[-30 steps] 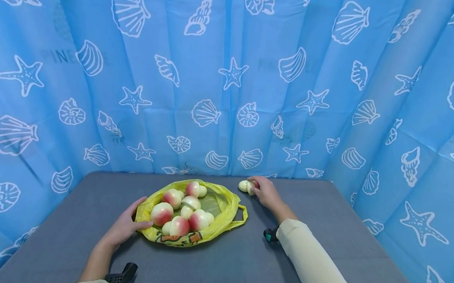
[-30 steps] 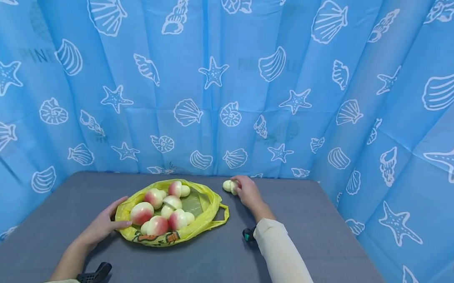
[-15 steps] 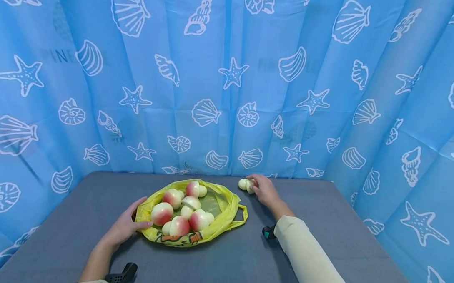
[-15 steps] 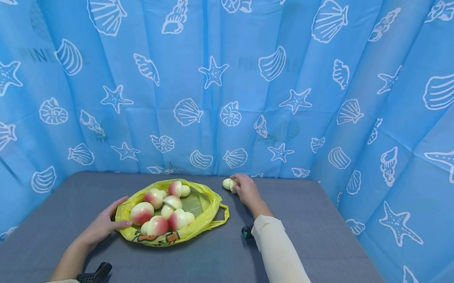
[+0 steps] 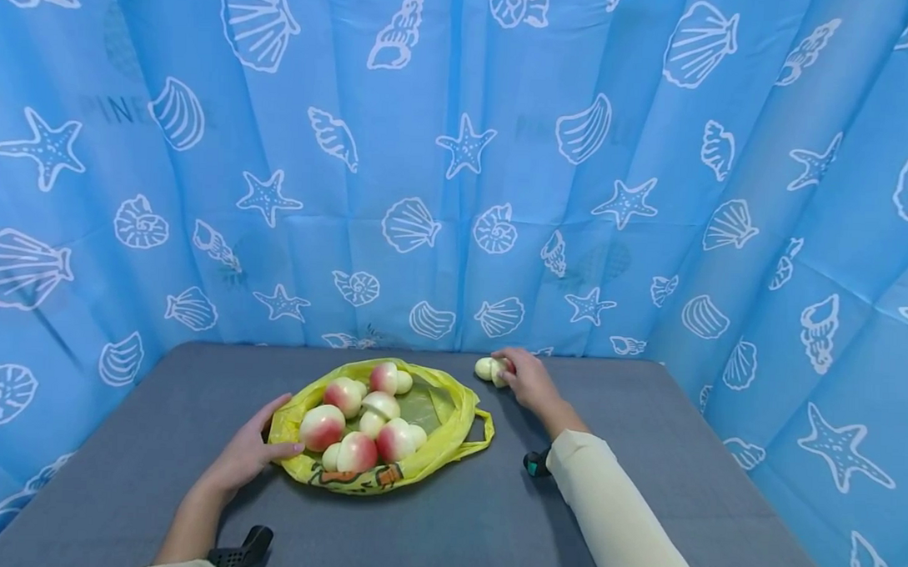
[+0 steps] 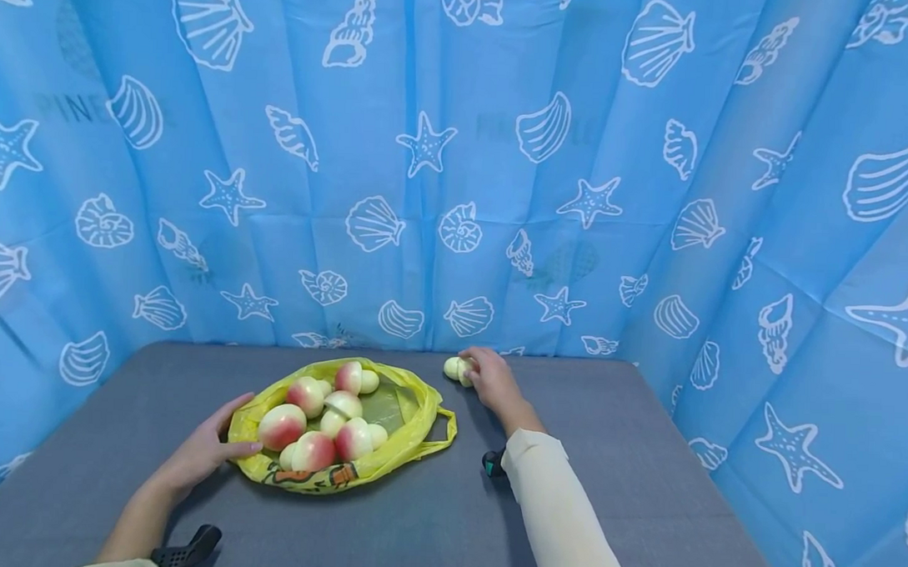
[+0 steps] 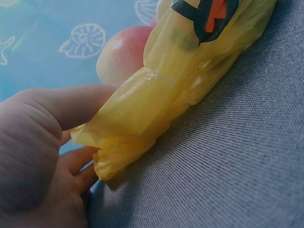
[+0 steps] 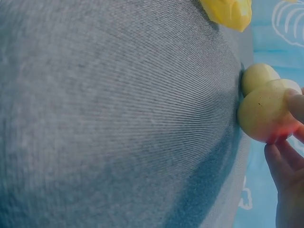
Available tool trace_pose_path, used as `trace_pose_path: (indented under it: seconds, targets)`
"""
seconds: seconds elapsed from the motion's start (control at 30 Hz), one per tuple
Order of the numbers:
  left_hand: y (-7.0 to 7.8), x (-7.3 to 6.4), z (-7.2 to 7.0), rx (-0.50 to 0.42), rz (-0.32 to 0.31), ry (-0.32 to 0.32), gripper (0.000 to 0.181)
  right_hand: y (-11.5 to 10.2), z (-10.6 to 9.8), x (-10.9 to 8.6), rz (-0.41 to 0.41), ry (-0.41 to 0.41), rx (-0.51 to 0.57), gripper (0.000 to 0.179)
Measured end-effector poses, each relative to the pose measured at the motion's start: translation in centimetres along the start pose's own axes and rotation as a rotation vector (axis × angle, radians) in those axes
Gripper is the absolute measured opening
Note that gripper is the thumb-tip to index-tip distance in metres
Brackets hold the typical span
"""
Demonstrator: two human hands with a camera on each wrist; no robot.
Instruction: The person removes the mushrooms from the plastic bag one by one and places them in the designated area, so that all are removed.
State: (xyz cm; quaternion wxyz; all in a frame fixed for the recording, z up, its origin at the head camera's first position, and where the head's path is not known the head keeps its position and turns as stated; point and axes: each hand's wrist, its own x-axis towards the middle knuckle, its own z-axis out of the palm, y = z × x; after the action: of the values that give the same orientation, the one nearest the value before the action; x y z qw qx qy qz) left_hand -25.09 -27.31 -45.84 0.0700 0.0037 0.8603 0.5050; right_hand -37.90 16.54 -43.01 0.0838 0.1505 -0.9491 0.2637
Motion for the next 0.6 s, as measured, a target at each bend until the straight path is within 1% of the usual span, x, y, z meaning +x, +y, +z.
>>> trace_pose_path:
  seconds: [0.33,0.5,0.6]
  targets:
    - [0.06,0.05,-0.1,0.002,0.004,0.008,0.095,0.02,0.05,0.33,0.0,0.006,-0.004,0.03]
    - [0.01,0.01,-0.05,0.005,-0.004,0.003,0.096,0.13,0.14,0.24,0.0,0.008,0.005,0.03]
    - [-0.03,0.03,0.03,0.013,0.001,0.006,0.096,0.31,0.2,0.17,-0.005,0.011,0.005,0.03]
